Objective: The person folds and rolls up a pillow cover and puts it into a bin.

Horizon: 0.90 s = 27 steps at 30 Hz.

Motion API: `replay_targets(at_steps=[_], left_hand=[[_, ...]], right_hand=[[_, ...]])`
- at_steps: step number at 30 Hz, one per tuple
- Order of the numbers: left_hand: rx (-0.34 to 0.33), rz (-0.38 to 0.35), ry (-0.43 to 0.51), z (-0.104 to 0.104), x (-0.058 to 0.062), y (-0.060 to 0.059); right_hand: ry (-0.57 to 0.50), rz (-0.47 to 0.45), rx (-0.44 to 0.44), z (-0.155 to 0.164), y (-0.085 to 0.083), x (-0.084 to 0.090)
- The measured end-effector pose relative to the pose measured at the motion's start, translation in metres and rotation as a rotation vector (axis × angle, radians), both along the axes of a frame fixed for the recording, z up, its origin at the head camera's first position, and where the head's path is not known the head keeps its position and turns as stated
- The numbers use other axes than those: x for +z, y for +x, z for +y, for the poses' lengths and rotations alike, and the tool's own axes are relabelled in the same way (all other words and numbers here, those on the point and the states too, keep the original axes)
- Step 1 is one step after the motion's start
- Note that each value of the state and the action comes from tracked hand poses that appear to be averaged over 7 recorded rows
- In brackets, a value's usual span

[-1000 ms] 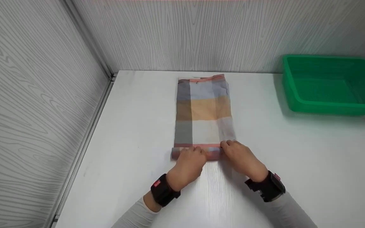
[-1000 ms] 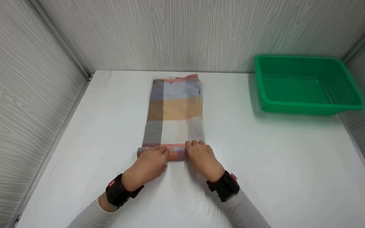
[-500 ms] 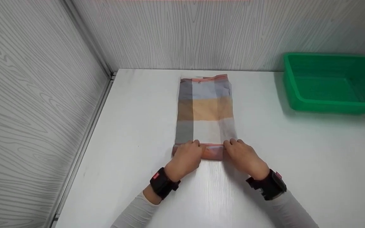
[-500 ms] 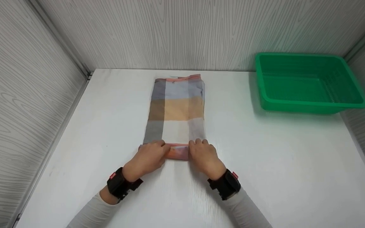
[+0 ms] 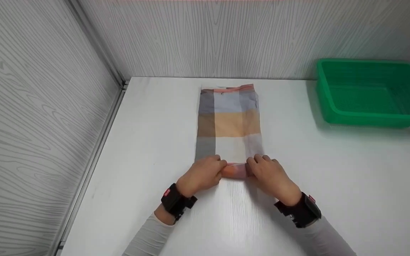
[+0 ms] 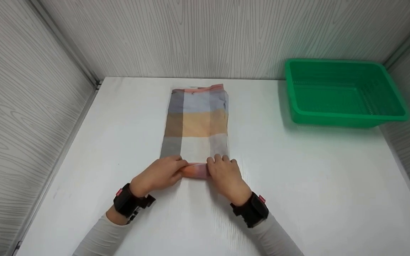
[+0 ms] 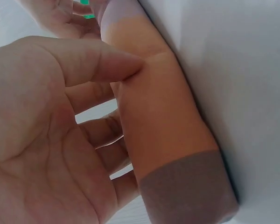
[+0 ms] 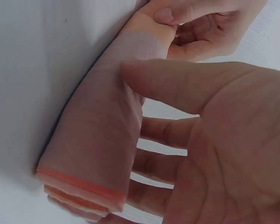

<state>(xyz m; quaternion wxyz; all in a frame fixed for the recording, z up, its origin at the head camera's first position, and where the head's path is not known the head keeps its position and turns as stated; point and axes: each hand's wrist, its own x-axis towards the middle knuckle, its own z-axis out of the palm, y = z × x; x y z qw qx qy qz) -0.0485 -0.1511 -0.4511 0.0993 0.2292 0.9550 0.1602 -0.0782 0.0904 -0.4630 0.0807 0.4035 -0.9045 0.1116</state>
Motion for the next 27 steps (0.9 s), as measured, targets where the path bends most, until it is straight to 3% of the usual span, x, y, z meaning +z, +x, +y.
replay_targets(at_steps=[4, 11, 16, 21, 27], left_hand=[[0.005, -0.061, 0.004, -0.001, 0.003, 0.001], [-0.001, -0.105, -0.015, -0.003, 0.003, -0.003], [0.046, -0.034, -0.022, -0.009, 0.005, -0.003], [0.124, 0.064, -0.120, -0.012, 0.013, 0.004], [0.105, 0.192, -0.255, 0.002, 0.026, 0.018]], right_hand=[[-0.050, 0.054, 0.022, -0.003, 0.002, 0.001], [-0.044, 0.041, 0.036, -0.009, 0.006, 0.004], [-0.029, 0.032, 0.037, -0.010, 0.005, 0.002], [-0.015, -0.010, 0.040, -0.009, 0.002, -0.001], [-0.025, -0.030, 0.072, -0.006, -0.006, -0.003]])
